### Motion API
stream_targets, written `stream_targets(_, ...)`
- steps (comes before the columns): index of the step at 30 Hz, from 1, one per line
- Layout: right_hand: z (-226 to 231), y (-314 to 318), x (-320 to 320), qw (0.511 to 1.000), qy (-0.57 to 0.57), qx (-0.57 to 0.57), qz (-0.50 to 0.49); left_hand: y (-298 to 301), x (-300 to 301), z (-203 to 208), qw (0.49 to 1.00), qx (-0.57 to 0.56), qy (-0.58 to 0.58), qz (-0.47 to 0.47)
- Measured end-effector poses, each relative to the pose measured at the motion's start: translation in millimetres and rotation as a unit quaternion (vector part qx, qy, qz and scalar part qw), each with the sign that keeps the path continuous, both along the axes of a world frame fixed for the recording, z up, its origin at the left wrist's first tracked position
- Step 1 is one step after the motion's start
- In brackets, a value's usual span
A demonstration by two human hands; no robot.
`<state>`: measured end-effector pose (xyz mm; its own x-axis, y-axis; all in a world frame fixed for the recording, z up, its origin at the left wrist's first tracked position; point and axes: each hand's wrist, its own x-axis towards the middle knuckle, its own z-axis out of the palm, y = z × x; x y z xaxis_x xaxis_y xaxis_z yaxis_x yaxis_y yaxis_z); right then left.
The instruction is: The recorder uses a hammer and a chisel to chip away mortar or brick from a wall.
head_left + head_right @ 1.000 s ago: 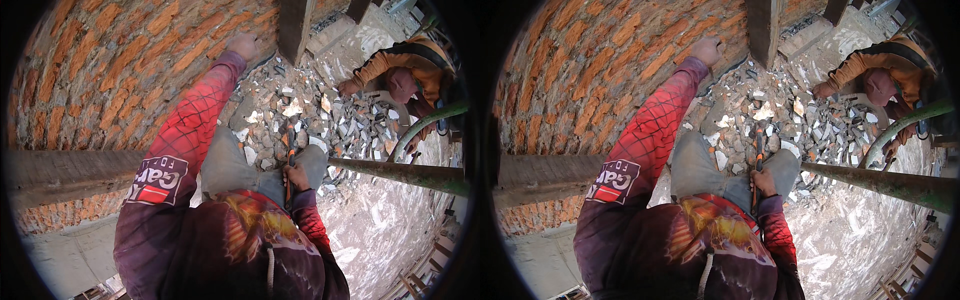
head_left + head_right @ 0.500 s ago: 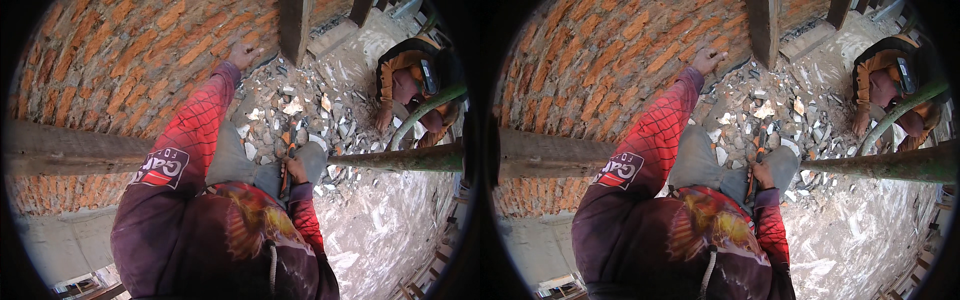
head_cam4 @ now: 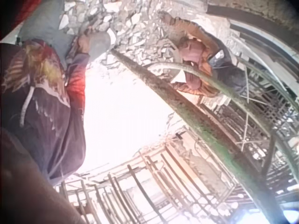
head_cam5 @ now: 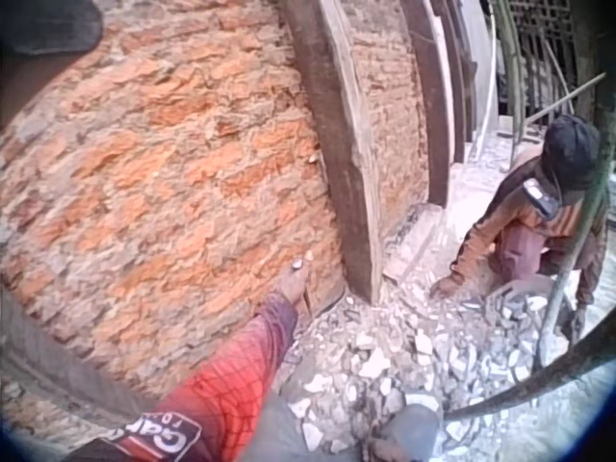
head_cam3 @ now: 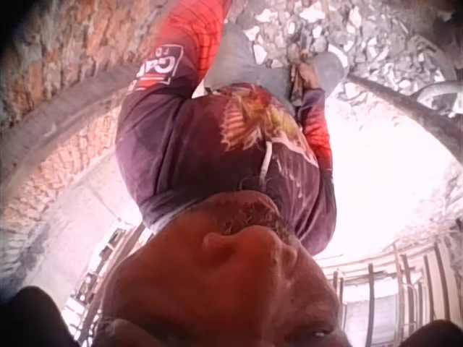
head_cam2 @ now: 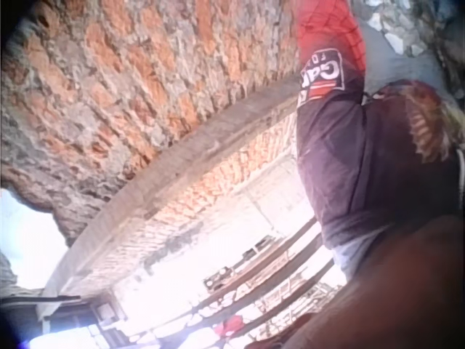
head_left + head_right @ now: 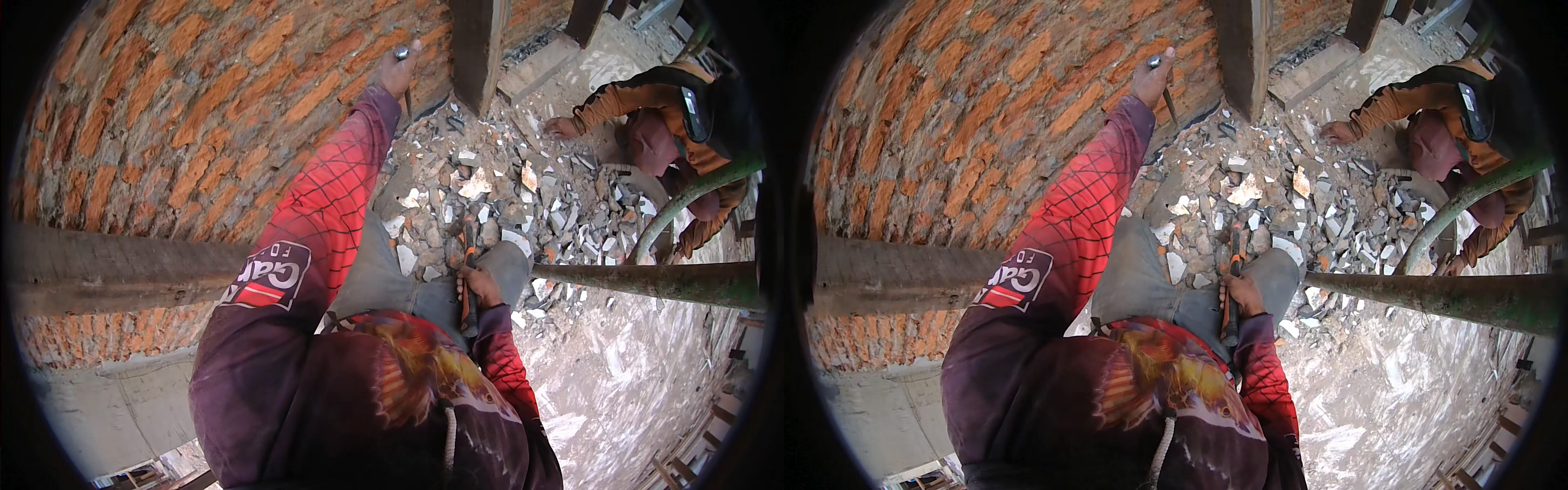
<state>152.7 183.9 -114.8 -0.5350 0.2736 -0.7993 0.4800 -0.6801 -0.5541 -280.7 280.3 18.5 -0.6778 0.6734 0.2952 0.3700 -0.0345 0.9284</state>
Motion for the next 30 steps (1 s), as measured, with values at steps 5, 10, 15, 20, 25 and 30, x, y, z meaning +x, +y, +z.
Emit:
stream_targets(5, -10, -2, 0, 1.0, 0.018, 0.0, -0.004, 31, 2, 24, 0.994, -0.046, 0.071, -0.069)
stream_targets(10, 48, -3, 16, 0.995, 0.073, 0.059, -0.021, 24, 3, 3, 0.987, -0.101, 0.094, -0.078)
stream_targets(15, 138, 24, 35, 0.954, 0.224, 0.196, -0.029, 27, 16, -6, 0.972, -0.154, 0.137, -0.115)
stream_targets(20, 212, 58, 13, 0.839, 0.307, 0.433, -0.119, 32, 10, -19, 0.918, -0.291, 0.154, -0.222)
stream_targets(25, 291, 74, -34, 0.678, 0.419, 0.529, -0.292, 17, 23, -1, 0.907, -0.323, 0.201, -0.178)
stream_targets(30, 275, 94, -102, 0.57, 0.478, 0.594, -0.307, 23, 25, 0, 0.915, -0.307, 0.182, -0.187)
